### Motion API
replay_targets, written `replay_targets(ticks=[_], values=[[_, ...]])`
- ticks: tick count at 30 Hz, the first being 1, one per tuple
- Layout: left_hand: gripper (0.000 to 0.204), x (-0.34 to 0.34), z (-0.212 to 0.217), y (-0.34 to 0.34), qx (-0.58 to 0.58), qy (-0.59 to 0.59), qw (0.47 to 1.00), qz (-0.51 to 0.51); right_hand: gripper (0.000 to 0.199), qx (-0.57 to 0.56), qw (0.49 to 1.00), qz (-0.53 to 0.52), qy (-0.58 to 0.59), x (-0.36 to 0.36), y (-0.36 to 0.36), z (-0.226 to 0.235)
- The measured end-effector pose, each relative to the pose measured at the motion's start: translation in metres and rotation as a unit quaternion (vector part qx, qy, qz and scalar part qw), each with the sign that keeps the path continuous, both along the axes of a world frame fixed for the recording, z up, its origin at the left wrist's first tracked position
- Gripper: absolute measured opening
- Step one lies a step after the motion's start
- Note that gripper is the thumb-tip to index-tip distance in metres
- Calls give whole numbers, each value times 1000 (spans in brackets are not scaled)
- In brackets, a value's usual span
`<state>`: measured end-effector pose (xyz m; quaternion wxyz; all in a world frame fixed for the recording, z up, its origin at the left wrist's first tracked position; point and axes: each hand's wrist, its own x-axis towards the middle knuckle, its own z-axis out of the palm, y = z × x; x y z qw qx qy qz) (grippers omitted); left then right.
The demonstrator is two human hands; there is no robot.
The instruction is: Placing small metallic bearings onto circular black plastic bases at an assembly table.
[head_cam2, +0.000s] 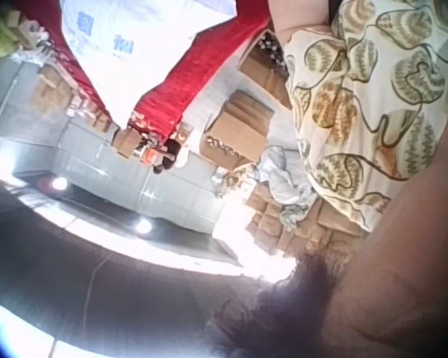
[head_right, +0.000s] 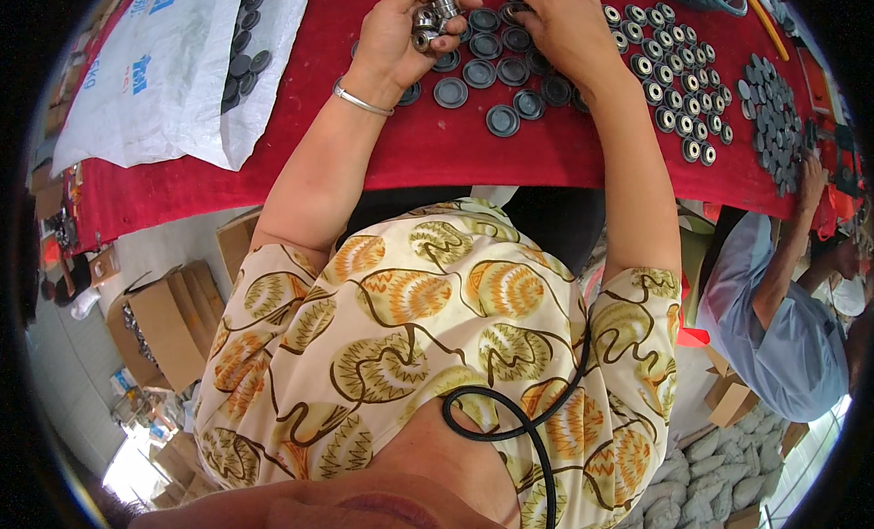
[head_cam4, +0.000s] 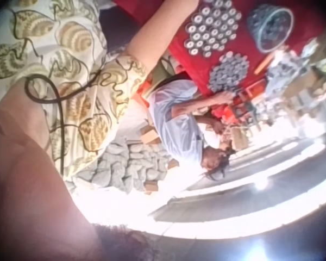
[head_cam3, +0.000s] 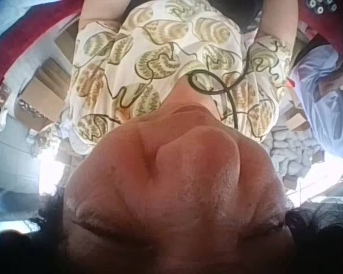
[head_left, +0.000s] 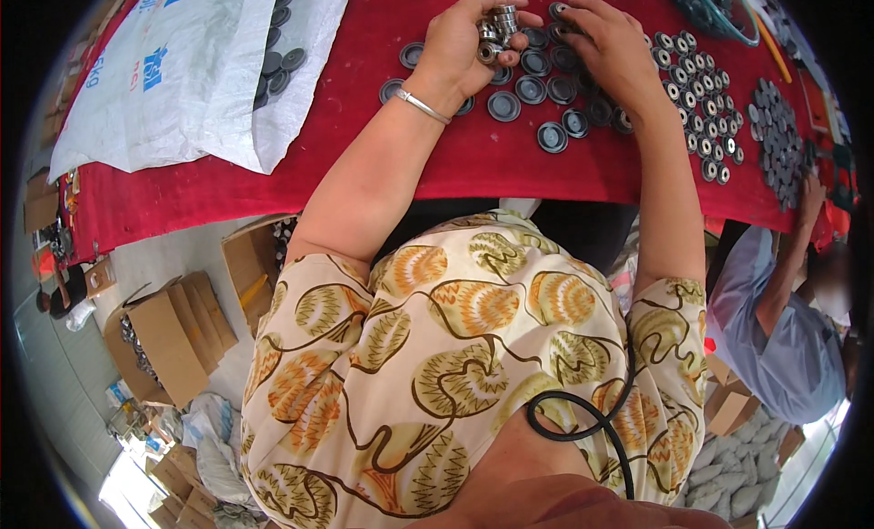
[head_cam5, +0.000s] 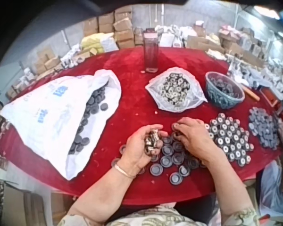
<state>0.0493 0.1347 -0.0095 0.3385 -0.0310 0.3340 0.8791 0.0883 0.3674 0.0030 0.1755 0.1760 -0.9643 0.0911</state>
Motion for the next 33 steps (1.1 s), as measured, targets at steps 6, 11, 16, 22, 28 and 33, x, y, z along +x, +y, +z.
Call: replay_targets(ticks=[6, 11, 16, 22, 28, 33], values=[[25, -2, -11, 7, -1, 79, 997, 1, 28, 30, 998, 10, 46, 7, -1, -14], [29, -2, -12, 11, -73, 148, 986, -28, 26, 34, 998, -10, 42, 13, -11, -11], [36, 6, -2, 15, -68, 204, 972, -95, 27, -274, 961, -24, -24, 37, -29, 10], [40, 16, 19, 6, -149, 268, 930, -201, 27, -378, 914, -17, -149, 57, -39, 19], [37, 19, 15, 9, -125, 237, 937, -223, 26, -323, 943, -18, -77, 66, -8, 18], [34, -5, -5, 10, -14, 84, 988, -131, 26, -156, 976, -155, 0, 56, 16, 8]])
